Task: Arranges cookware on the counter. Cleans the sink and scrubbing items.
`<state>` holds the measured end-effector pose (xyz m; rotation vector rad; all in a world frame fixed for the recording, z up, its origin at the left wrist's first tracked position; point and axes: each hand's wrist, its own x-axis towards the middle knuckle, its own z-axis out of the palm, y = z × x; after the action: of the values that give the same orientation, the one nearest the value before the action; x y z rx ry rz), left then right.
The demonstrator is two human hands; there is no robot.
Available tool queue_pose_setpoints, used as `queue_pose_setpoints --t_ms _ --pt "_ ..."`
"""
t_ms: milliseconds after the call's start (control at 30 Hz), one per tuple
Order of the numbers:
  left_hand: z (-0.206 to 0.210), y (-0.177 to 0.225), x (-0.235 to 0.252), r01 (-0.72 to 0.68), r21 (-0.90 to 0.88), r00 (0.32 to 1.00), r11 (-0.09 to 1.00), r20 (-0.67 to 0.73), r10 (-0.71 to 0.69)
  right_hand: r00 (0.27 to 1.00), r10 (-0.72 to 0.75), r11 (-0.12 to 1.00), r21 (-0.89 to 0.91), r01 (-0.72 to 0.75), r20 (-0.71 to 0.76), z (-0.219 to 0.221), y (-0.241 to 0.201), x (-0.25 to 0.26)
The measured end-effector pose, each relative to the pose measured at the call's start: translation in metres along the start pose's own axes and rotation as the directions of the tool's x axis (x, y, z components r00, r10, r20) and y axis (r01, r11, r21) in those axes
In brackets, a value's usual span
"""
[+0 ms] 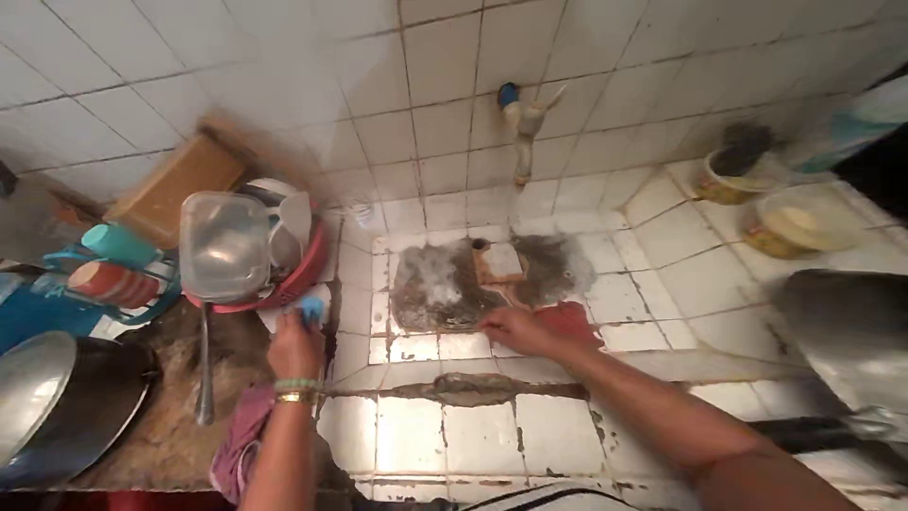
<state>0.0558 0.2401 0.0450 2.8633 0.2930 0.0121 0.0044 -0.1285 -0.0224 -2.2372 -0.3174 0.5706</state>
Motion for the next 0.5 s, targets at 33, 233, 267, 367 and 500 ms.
queue_pose_setpoints --t_ms 33,233,267,367,500 --pt "0.005 0.014 -0.011 0.003 -0.134 0.999 0.991 -0.032 -0.007 0.996 -0.093 0.993 0.078 0.094 -0.015 0.017 -0.017 0.008" --pt "0.075 0.079 -0.078 0.383 -0.885 0.921 0.266 0.345 -0.18 0.982 -0.137 0.881 0.436 0.182 -0.133 0.099 -0.089 0.055" --pt "0.078 0.077 -0.083 0.436 -0.881 0.897 0.183 0.409 -0.17 0.985 -0.092 0.866 0.477 0.152 -0.147 0.107 -0.084 0.062" --pt "0.072 0.052 -0.087 0.492 -0.757 0.852 0.43 0.52 -0.057 0.997 -0.078 0.884 0.461 0.07 0.0 0.109 -0.063 0.075" --pt "0.058 0.011 -0.116 0.204 -0.591 0.946 0.781 0.325 -0.002 0.963 -0.069 0.995 0.092 0.047 0.259 0.106 -0.044 0.09"
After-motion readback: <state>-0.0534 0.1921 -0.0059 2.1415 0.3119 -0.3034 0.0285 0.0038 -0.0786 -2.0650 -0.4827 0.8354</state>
